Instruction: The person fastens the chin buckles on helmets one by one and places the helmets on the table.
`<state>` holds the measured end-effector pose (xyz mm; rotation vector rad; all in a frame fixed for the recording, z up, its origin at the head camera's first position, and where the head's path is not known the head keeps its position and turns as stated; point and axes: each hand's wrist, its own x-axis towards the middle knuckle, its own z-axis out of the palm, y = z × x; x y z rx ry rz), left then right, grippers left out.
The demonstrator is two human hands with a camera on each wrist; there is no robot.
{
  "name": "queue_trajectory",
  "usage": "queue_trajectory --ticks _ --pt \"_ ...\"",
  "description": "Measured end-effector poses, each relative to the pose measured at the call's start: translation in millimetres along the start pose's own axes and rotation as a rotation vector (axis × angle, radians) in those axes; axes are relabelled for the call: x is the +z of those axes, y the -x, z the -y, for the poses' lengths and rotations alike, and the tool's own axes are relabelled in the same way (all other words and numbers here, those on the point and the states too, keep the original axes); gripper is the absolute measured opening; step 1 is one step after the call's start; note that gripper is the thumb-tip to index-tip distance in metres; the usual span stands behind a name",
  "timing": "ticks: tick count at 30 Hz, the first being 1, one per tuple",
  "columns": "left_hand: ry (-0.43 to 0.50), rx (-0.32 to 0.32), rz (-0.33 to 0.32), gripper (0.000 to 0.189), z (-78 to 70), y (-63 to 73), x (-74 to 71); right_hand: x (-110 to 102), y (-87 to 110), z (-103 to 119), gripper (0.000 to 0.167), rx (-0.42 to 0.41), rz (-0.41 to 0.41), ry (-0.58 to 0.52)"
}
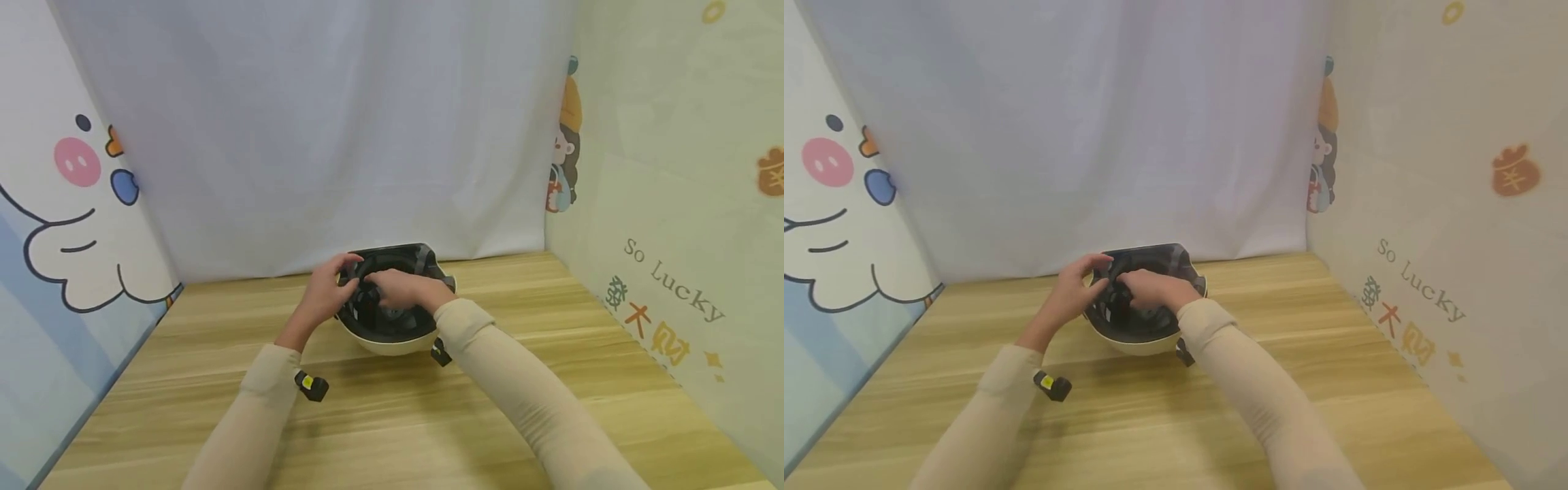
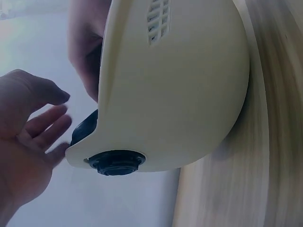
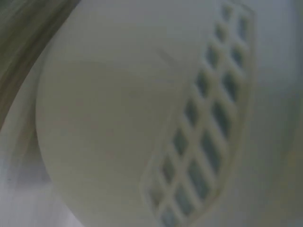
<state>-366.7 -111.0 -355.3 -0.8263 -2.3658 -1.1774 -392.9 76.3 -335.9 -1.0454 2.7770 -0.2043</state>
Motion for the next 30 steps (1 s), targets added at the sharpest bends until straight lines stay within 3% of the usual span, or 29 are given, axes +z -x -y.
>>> queue_trajectory --ticks 6,10,19,25,30 --pt "-0.081 -0.008 0.195 0.046 -3.4 -7.6 7.1 8.6 -2.3 -3.6 0.048 0.001 0.022 0.008" --pt "-0.203 -0.01 0.277 0.05 -1.4 -10.8 12.2 12.5 -1.3 -7.3 0.039 0.041 0.003 0.008" --pt "-0.435 -0.051 0.387 0.052 -3.3 -16.0 21.0 15.8 -1.1 -11.6 0.023 0.061 -0.006 0.05" --pt "-0.563 -0.007 0.4 0.046 -5.9 -19.8 27.0 17.1 0.2 -11.9 0.011 0.129 0.016 0.047" --pt "-0.658 -0.056 0.425 0.032 -7.4 -21.2 25.4 19.2 -2.7 -12.5 0.008 0.124 0.021 -0.003"
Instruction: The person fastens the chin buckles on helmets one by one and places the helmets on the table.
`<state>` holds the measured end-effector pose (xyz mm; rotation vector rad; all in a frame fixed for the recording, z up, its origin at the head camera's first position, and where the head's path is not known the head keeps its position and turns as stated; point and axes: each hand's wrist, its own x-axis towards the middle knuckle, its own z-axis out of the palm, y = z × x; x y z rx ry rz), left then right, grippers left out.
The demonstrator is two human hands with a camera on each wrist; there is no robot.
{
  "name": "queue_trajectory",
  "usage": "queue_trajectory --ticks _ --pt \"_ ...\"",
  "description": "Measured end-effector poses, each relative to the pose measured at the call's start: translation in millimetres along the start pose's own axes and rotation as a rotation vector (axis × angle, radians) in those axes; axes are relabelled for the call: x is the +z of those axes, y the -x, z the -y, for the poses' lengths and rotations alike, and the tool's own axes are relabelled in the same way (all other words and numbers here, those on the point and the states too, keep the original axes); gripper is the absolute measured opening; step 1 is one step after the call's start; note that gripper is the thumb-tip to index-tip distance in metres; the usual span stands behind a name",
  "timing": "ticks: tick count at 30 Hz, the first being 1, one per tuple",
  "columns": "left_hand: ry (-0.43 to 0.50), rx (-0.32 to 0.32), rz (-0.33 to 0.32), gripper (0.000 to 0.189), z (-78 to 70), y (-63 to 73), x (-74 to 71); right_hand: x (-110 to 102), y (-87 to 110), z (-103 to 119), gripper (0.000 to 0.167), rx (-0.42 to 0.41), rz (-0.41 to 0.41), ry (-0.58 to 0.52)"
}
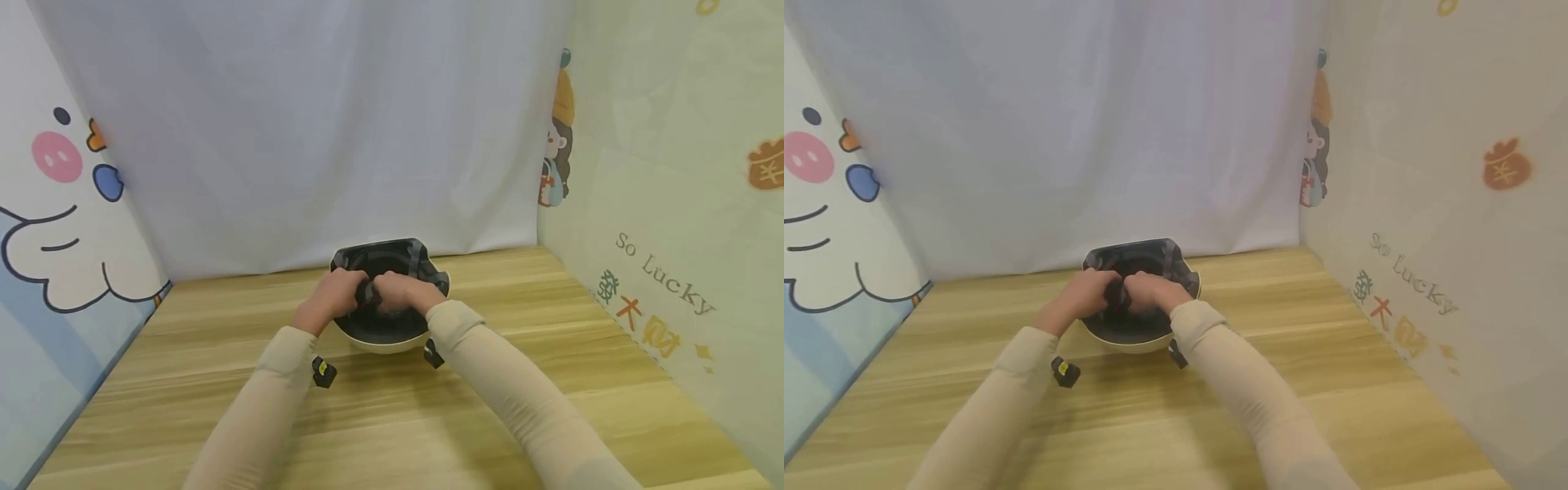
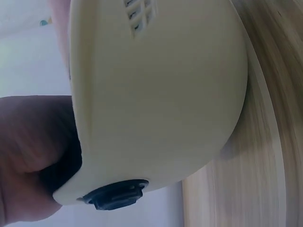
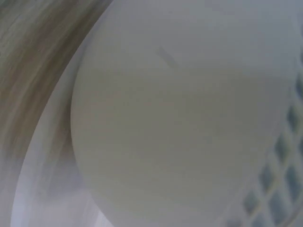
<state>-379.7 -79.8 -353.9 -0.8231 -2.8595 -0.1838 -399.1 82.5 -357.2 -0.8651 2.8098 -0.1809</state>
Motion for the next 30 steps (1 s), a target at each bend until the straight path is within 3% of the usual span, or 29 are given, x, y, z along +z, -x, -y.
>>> queue_trajectory --ticks 4,7,12,18,24,30 --pt "-0.054 -0.065 0.028 0.018 -3.2 0.3 -4.5 0.0 -2.9 0.7 0.009 -0.032 0.002 -0.038" --pt "-0.098 -0.073 0.03 0.01 -7.8 -0.7 -3.9 1.4 -2.7 -0.1 0.011 -0.021 -0.008 -0.038" --pt "-0.153 -0.077 0.036 0.01 -13.4 -2.4 2.0 6.1 -1.0 -3.4 0.01 -0.001 -0.014 -0.05" --pt "-0.177 -0.083 0.022 0.013 -15.0 -2.4 5.1 11.6 -0.1 -6.3 0.026 0.012 -0.012 -0.06" --pt "-0.14 -0.067 -0.064 0.007 -9.4 -1.3 6.6 13.7 -0.3 -7.0 0.029 -0.009 -0.031 -0.018" --pt "-0.055 -0.038 -0.151 0.014 -3.1 -0.3 8.2 13.8 1.7 -11.7 0.011 -0.032 -0.058 -0.098"
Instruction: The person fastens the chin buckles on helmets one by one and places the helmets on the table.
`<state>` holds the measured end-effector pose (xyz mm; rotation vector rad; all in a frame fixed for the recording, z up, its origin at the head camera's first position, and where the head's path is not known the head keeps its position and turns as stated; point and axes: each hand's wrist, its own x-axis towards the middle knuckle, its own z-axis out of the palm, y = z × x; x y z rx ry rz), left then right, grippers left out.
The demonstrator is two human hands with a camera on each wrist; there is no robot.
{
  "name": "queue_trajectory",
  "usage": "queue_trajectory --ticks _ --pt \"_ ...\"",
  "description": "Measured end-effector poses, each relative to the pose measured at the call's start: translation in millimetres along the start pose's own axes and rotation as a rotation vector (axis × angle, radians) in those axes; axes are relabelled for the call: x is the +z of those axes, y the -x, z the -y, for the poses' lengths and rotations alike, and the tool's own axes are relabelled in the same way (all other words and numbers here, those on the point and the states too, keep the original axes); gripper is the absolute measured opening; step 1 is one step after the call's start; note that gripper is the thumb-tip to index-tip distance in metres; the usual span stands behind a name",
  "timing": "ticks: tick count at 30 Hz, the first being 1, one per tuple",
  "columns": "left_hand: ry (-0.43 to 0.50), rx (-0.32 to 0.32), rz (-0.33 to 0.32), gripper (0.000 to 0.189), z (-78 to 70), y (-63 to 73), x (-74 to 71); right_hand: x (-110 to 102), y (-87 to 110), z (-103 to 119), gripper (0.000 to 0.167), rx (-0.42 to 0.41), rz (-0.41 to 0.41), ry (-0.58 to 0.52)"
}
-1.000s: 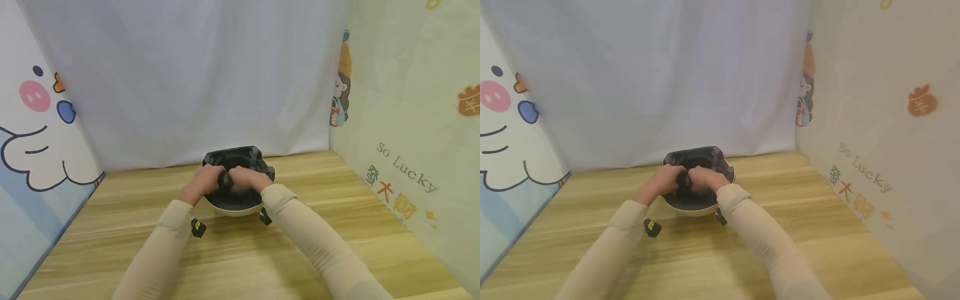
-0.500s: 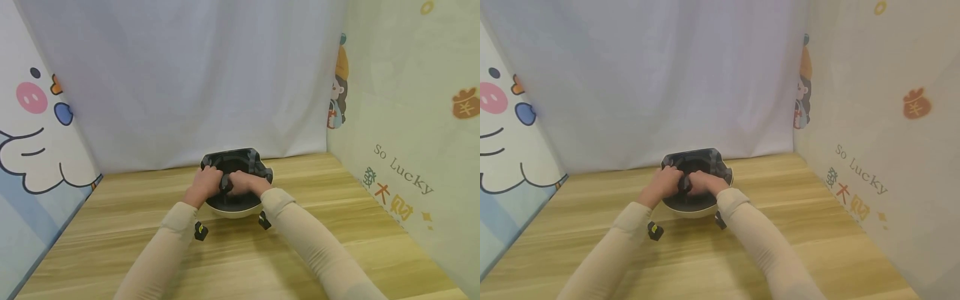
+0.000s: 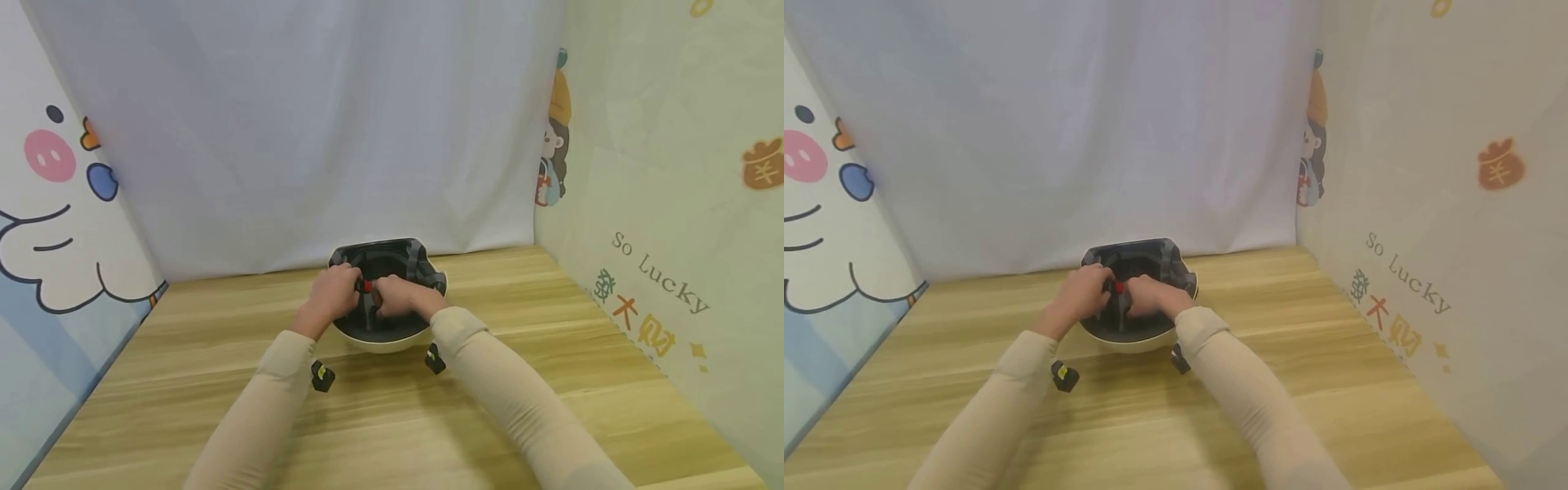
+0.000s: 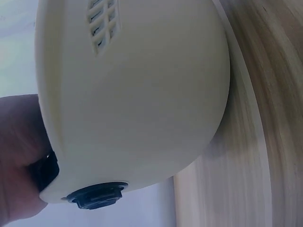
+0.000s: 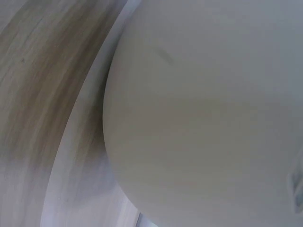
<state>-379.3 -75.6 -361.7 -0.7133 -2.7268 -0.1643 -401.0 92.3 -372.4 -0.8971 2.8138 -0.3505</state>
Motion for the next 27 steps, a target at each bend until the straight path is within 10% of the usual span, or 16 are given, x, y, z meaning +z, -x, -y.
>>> queue_trajectory --ticks 14,27 --pt "0.344 -0.012 0.045 0.034 17.5 2.4 -3.8 -4.1 9.8 -8.0 0.04 -0.099 -0.016 -0.202" --pt "0.401 0.012 -0.015 0.026 23.5 4.5 -0.7 -6.7 12.5 -8.5 0.019 -0.18 -0.139 -0.429"
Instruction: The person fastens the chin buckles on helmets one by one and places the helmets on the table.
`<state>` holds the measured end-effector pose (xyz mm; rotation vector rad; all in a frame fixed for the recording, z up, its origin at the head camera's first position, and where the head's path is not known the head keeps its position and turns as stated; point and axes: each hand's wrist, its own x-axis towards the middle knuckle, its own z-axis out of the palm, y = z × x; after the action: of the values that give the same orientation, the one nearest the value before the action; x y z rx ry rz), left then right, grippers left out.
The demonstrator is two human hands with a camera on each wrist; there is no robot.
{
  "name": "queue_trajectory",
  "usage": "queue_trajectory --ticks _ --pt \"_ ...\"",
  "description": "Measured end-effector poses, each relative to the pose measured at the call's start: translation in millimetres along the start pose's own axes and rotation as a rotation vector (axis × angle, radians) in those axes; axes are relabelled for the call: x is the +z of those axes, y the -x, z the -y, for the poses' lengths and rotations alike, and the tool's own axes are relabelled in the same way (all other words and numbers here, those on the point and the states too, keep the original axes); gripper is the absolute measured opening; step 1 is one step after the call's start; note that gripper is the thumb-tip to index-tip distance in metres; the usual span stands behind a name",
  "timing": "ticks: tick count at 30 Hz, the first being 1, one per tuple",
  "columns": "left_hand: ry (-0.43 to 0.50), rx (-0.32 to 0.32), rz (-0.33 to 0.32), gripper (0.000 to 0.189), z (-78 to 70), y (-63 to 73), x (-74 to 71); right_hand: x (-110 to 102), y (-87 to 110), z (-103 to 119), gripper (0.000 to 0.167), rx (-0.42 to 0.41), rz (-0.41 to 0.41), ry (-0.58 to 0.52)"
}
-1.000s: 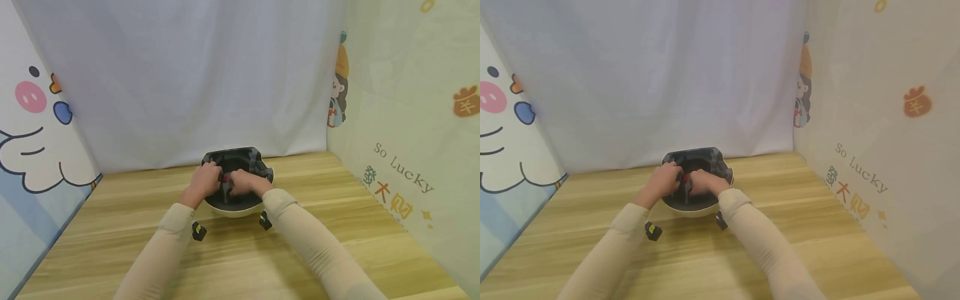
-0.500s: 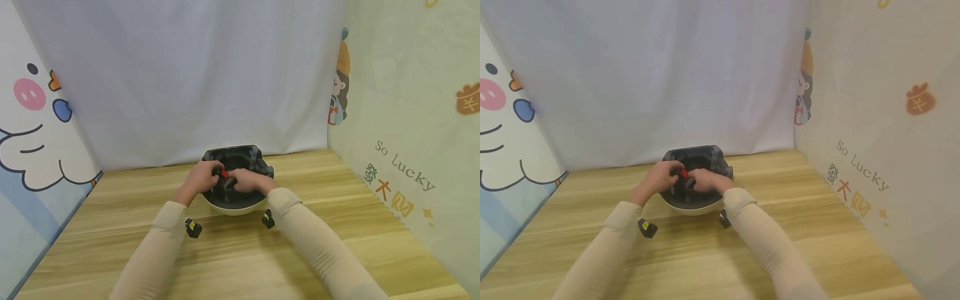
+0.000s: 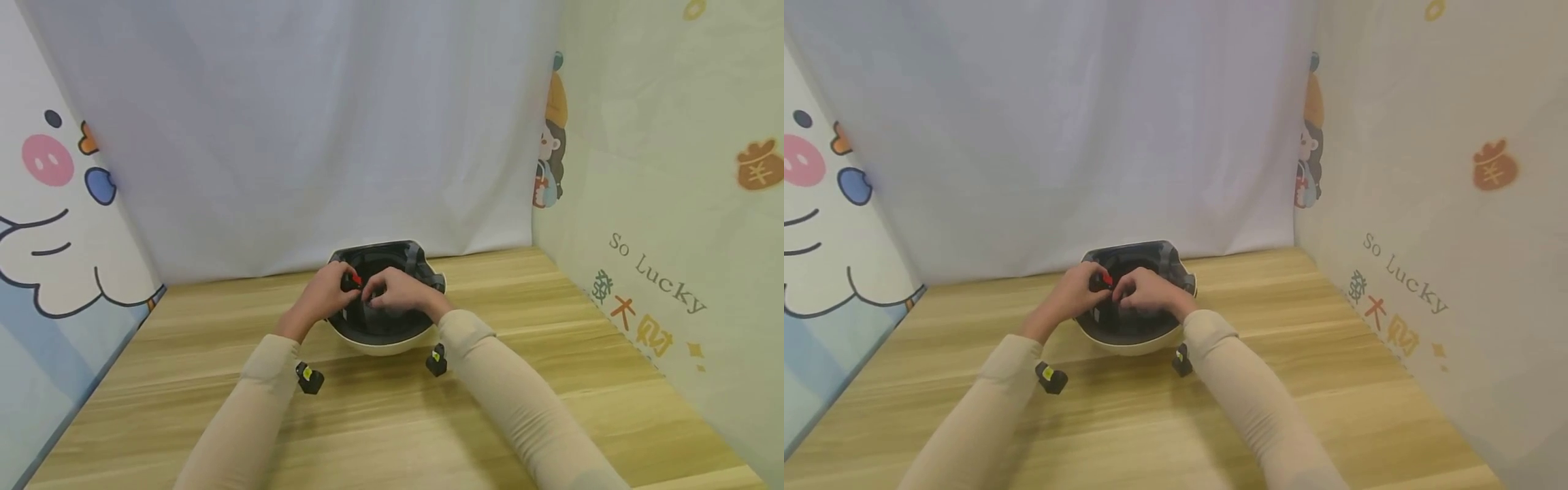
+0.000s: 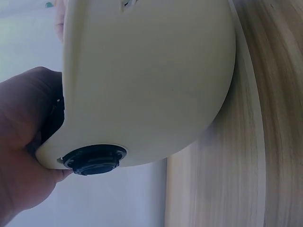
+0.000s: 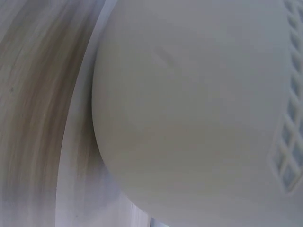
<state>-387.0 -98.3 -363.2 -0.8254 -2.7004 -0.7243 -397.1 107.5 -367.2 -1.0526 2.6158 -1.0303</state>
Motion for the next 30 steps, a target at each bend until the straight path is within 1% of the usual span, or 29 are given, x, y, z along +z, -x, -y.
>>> queue_trajectory --ticks 3,6,7,9,11,14,20,27,30 --pt "0.008 -0.01 0.004 0.027 -0.3 0.8 0.9 0.7 1.1 0.4 0.022 0.058 -0.027 -0.074" --pt "0.026 -0.016 0.002 0.025 -1.3 2.6 0.4 1.0 3.5 3.1 0.034 0.12 -0.03 -0.136" --pt "0.038 -0.018 0.002 0.025 -1.7 3.3 0.1 0.9 4.3 4.3 0.036 0.13 -0.025 -0.144" --pt "0.072 -0.021 0.002 0.024 -2.5 4.1 -0.8 0.4 4.8 4.5 0.037 0.121 -0.019 -0.128" --pt "0.103 -0.019 0.0 0.022 -2.6 4.0 -1.3 -0.2 4.8 3.5 0.035 0.094 -0.012 -0.103" --pt "0.119 -0.004 0.007 0.021 -3.4 2.9 -2.2 -0.9 4.3 0.5 0.031 0.083 -0.013 -0.067" --pt "0.09 0.038 0.055 0.021 -4.6 1.7 -3.6 0.2 4.4 -0.3 0.034 0.145 0.001 -0.045" --pt "0.032 0.108 0.053 0.022 -1.2 3.0 -3.7 2.6 2.8 4.1 0.033 0.121 0.014 -0.057" --pt "0.031 0.114 0.064 0.021 -0.9 3.5 -4.9 3.4 3.0 5.9 0.032 0.11 0.005 -0.079"
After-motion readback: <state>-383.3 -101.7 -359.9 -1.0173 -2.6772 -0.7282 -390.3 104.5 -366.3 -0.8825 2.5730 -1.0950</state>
